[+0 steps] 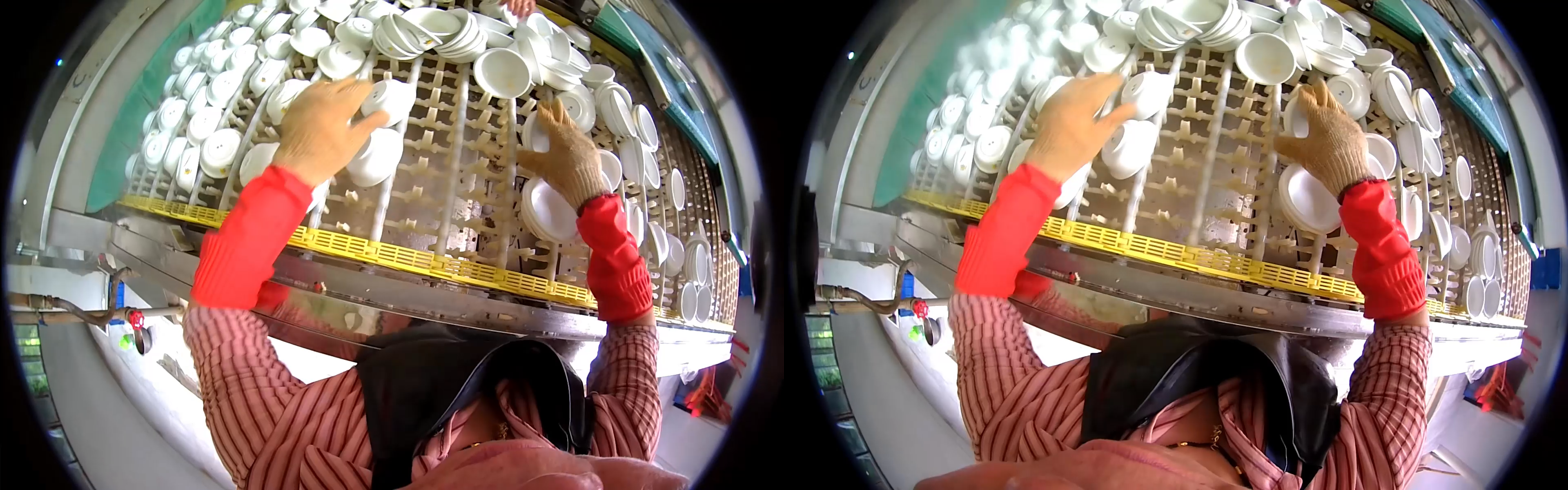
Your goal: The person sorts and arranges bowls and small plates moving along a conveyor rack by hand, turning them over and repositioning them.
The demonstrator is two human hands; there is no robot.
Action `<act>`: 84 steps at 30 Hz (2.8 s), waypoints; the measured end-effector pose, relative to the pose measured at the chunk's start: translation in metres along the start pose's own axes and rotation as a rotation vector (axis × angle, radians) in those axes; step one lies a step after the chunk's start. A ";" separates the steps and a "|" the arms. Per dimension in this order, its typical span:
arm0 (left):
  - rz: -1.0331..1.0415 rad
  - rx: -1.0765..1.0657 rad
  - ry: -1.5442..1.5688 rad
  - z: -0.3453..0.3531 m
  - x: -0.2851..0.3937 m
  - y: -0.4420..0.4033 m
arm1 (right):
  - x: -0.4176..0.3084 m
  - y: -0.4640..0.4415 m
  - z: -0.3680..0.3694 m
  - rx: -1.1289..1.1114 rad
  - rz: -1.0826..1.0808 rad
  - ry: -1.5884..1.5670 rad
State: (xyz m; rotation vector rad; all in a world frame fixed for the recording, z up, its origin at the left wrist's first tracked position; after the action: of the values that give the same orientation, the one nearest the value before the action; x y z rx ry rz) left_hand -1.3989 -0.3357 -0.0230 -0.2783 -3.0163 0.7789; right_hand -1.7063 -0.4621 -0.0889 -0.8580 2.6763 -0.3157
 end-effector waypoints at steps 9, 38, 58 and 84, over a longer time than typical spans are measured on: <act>0.056 -0.358 -0.687 0.122 0.004 -0.183 | 0.041 -0.006 0.034 0.027 0.057 -0.118; 0.293 0.072 -0.260 0.069 0.101 -0.089 | 0.009 -0.028 -0.030 0.121 -0.172 -0.320; -0.596 -0.299 0.074 0.095 -0.044 -0.077 | -0.025 0.029 0.040 -0.392 -0.256 -0.157; -0.352 -0.210 -0.628 0.119 -0.008 -0.124 | -0.008 0.019 0.022 -0.234 -0.300 -0.293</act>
State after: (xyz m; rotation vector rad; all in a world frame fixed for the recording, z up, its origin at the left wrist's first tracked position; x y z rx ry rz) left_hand -1.4183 -0.5008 -0.0672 0.6003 -3.5587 0.6009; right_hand -1.7019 -0.4447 -0.1126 -1.2720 2.3405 0.0588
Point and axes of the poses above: each hand's wrist, its own y-axis away from the middle knuckle, its own z-axis out of the palm, x = y × z, the point moved 9 cm from there along -y, towards the middle knuckle, and after that the axes turned 7 degrees about -y, right-handed, at the moved point
